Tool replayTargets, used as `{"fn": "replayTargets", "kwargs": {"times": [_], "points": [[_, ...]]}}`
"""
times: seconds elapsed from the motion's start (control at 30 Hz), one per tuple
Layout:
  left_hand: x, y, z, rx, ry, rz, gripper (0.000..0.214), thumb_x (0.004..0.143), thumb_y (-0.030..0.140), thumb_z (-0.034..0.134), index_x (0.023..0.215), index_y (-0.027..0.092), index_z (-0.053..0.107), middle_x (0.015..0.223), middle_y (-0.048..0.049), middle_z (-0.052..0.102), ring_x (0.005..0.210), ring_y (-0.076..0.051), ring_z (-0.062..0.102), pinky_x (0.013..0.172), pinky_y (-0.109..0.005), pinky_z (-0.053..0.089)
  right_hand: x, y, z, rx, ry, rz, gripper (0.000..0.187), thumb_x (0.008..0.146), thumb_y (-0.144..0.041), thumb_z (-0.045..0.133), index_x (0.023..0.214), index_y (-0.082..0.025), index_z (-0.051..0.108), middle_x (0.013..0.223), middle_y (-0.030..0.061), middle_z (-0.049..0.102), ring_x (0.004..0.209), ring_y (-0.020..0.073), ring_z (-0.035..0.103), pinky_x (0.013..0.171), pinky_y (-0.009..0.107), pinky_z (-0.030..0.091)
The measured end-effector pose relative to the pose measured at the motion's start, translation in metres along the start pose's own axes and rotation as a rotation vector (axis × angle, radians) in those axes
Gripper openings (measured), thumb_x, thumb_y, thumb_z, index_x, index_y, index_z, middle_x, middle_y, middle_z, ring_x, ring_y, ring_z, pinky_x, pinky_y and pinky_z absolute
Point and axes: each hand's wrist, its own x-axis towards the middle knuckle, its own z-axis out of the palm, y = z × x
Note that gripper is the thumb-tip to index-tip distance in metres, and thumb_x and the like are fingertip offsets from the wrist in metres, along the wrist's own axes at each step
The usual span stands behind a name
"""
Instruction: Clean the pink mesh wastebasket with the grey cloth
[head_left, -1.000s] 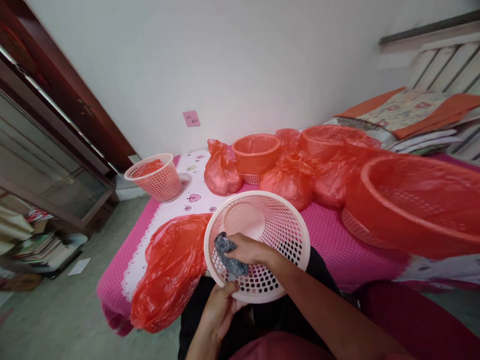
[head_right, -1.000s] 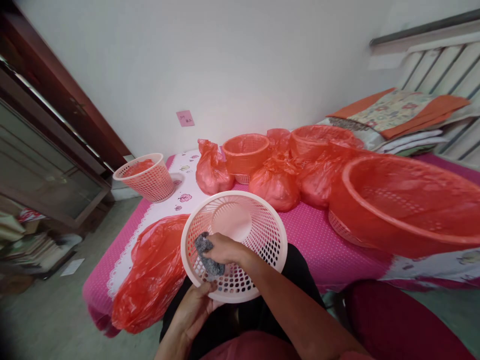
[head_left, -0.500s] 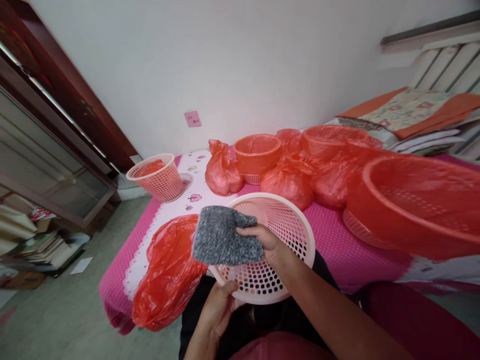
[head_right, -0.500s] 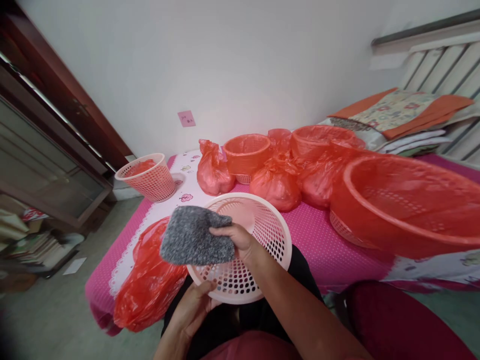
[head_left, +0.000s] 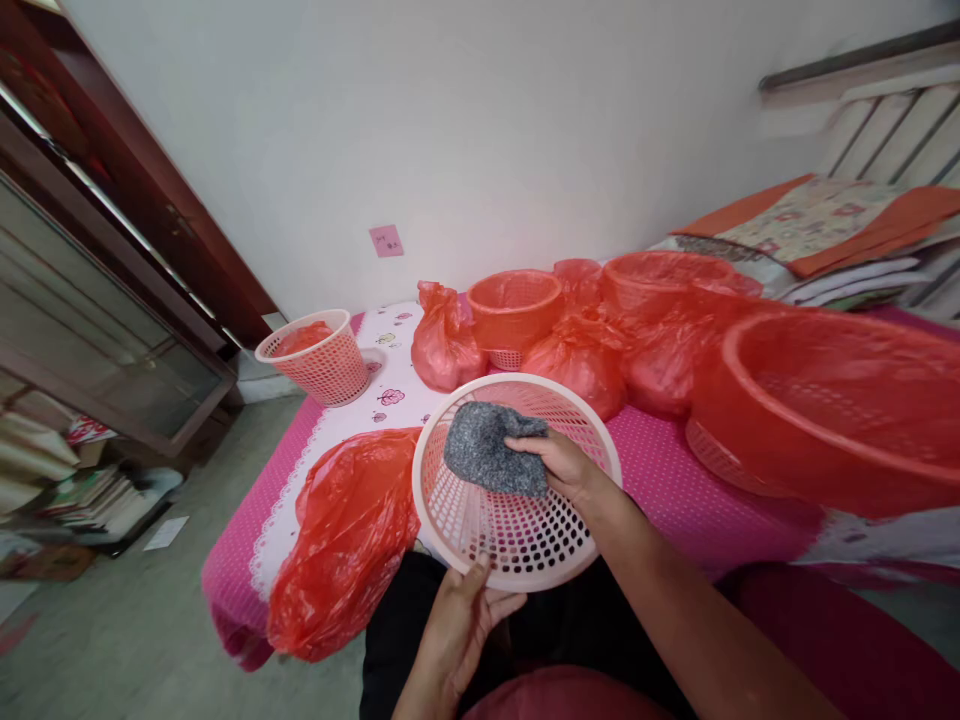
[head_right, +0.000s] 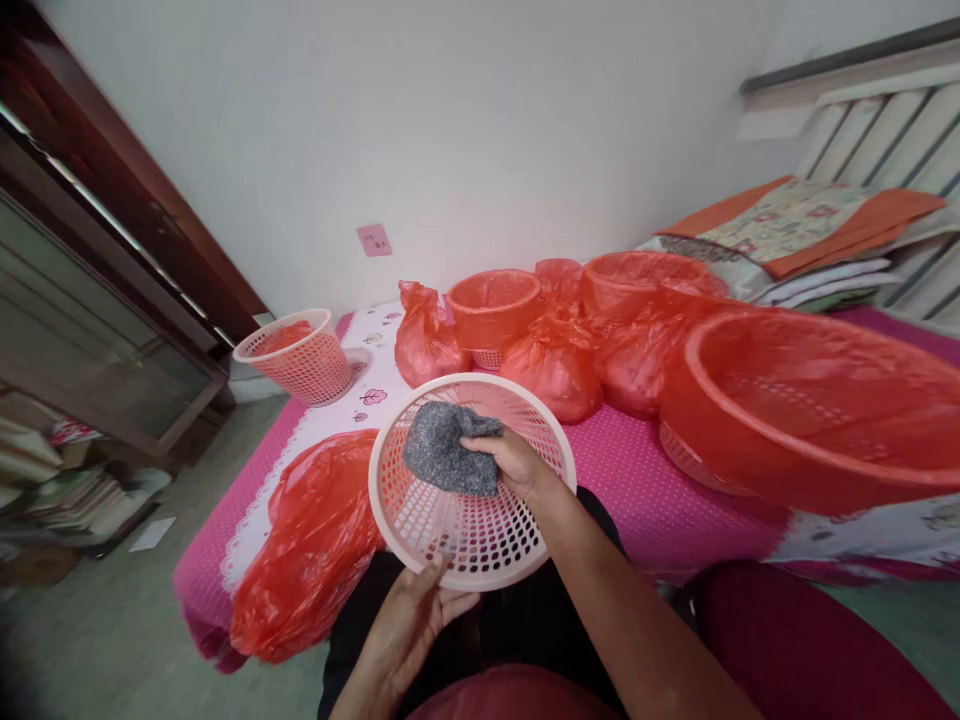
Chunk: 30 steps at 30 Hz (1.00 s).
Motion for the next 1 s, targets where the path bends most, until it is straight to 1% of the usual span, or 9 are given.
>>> {"fn": "replayTargets", "kwargs": {"times": [0.07,0.13,0.2,0.27,0.37,0.53,0.63,0.77,1.0], "points": [[0.000,-0.002,0.000,-0.008,-0.021,0.004,0.054,0.078,0.037,0.087,0.121,0.012,0.066,0.118,-0.0196,0.078,0.103,-0.034,0.077,0.095,-0.049,0.060,0.006,0.005,-0.004,-0.233,0.030,-0.066,0.031,0.073,-0.027,0.074,0.101,-0.016,0.075,0.100,0.0072,0.079,0.099,0.0271,0.072,0.095,0.041,0.054],[0.001,-0.004,0.000,-0.003,-0.040,0.012,0.053,0.079,0.037,0.086,0.122,0.013,0.066,0.122,-0.0196,0.077,0.109,-0.034,0.075,0.099,-0.048,0.059,0.011,0.009,-0.005,-0.539,0.069,-0.131,0.022,0.075,-0.022,0.070,0.096,-0.016,0.075,0.100,0.0080,0.079,0.098,0.0267,0.071,0.093,0.038,0.052],[0.002,-0.006,0.001,0.016,-0.065,0.030,0.051,0.078,0.034,0.087,0.121,0.014,0.068,0.126,-0.0188,0.075,0.114,-0.034,0.073,0.101,-0.048,0.057,0.014,0.011,-0.003,-0.860,0.108,-0.176,0.024,0.079,-0.016,0.064,0.101,-0.016,0.073,0.107,0.0105,0.078,0.101,0.0267,0.069,0.091,0.035,0.050],[0.002,-0.009,0.002,0.039,-0.088,0.053,0.052,0.075,0.030,0.090,0.120,0.014,0.069,0.129,-0.0186,0.074,0.117,-0.035,0.071,0.101,-0.048,0.057,0.016,0.011,0.002,-1.123,0.141,-0.160,0.032,0.083,-0.013,0.058,0.113,-0.015,0.070,0.116,0.0140,0.075,0.104,0.0275,0.068,0.090,0.034,0.047],[0.000,-0.011,0.004,0.050,-0.096,0.060,0.056,0.069,0.025,0.092,0.119,0.014,0.070,0.127,-0.0183,0.075,0.117,-0.036,0.070,0.101,-0.049,0.056,0.024,0.009,0.013,-1.330,0.140,-0.058,0.035,0.089,-0.013,0.051,0.121,-0.015,0.065,0.124,0.0161,0.072,0.108,0.0279,0.068,0.087,0.032,0.046],[-0.004,-0.013,0.005,0.039,-0.075,0.043,0.052,0.069,0.026,0.092,0.116,0.017,0.070,0.126,-0.0161,0.076,0.118,-0.034,0.069,0.102,-0.049,0.055,0.047,0.022,0.025,-1.422,0.076,0.051,0.039,0.089,-0.009,0.050,0.124,-0.012,0.065,0.130,0.0196,0.069,0.116,0.0306,0.066,0.090,0.034,0.045],[-0.004,-0.014,0.004,0.052,-0.100,0.039,0.049,0.073,0.025,0.089,0.118,0.017,0.070,0.122,-0.0162,0.077,0.116,-0.034,0.071,0.103,-0.049,0.054,0.059,0.042,0.025,-1.408,0.053,0.096,0.040,0.090,-0.010,0.052,0.127,-0.010,0.065,0.130,0.0212,0.069,0.115,0.0303,0.067,0.092,0.034,0.047],[-0.002,-0.017,0.001,0.048,-0.103,0.029,0.048,0.074,0.023,0.088,0.118,0.016,0.070,0.122,-0.0163,0.077,0.115,-0.032,0.071,0.105,-0.048,0.053,0.069,0.071,0.019,-1.358,-0.005,0.136,0.039,0.087,-0.013,0.063,0.126,-0.010,0.067,0.131,0.0222,0.070,0.116,0.0304,0.068,0.093,0.034,0.048],[0.002,-0.021,-0.002,0.014,-0.041,0.021,0.045,0.073,0.017,0.086,0.114,0.016,0.069,0.121,-0.0150,0.077,0.110,-0.031,0.072,0.099,-0.046,0.056,0.076,0.105,0.011,-1.209,-0.055,0.163,0.029,0.082,-0.016,0.075,0.111,-0.013,0.075,0.111,0.0166,0.078,0.107,0.0280,0.070,0.091,0.030,0.050]]}}
